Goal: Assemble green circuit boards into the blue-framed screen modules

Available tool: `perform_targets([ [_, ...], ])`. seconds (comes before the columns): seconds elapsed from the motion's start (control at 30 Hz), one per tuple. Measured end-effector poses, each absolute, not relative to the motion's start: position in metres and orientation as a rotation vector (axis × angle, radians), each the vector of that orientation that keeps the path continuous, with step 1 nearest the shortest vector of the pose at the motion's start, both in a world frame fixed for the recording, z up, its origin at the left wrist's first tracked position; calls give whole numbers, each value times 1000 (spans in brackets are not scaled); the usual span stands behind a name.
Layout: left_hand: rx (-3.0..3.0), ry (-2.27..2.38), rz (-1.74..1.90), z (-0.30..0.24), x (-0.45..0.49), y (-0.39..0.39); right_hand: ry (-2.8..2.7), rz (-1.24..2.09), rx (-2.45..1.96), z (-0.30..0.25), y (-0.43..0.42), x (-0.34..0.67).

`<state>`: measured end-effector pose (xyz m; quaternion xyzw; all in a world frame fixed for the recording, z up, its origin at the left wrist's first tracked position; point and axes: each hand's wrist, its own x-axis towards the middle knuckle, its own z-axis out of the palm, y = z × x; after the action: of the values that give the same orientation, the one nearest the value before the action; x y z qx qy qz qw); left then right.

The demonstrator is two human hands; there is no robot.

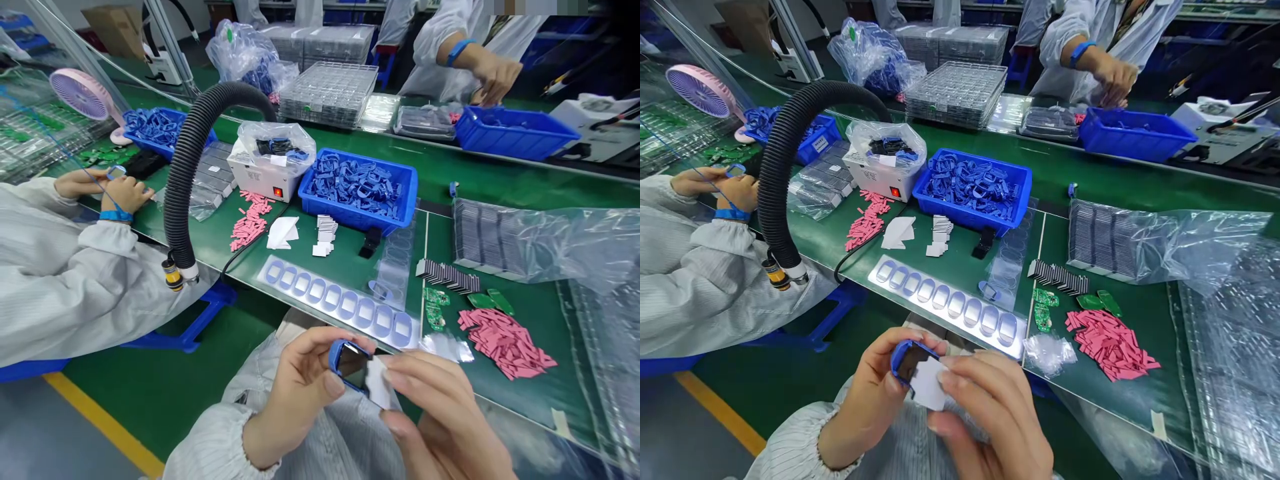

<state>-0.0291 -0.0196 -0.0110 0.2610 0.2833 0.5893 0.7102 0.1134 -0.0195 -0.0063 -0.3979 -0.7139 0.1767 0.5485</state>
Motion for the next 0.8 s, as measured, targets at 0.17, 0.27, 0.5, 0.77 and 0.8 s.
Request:
perform_targets([
  [0.17, 592, 668, 1310, -11, -25, -18, -1836, 261, -1022, 2, -17, 120],
  [0.27, 592, 690, 1312, -12, -20, -19, -1864, 231, -1051, 8, -17, 123],
  [0.5, 485, 700, 1316, -21, -8, -19, -1883, 199, -1107, 5, -20, 120],
  [0.77, 298, 673, 1102, -21, -1, -11, -1882, 152, -1176, -5, -23, 137],
  [0.8, 300, 664, 1094, -21, 0, -12, -1911, 114, -1161, -6, -23, 139],
])
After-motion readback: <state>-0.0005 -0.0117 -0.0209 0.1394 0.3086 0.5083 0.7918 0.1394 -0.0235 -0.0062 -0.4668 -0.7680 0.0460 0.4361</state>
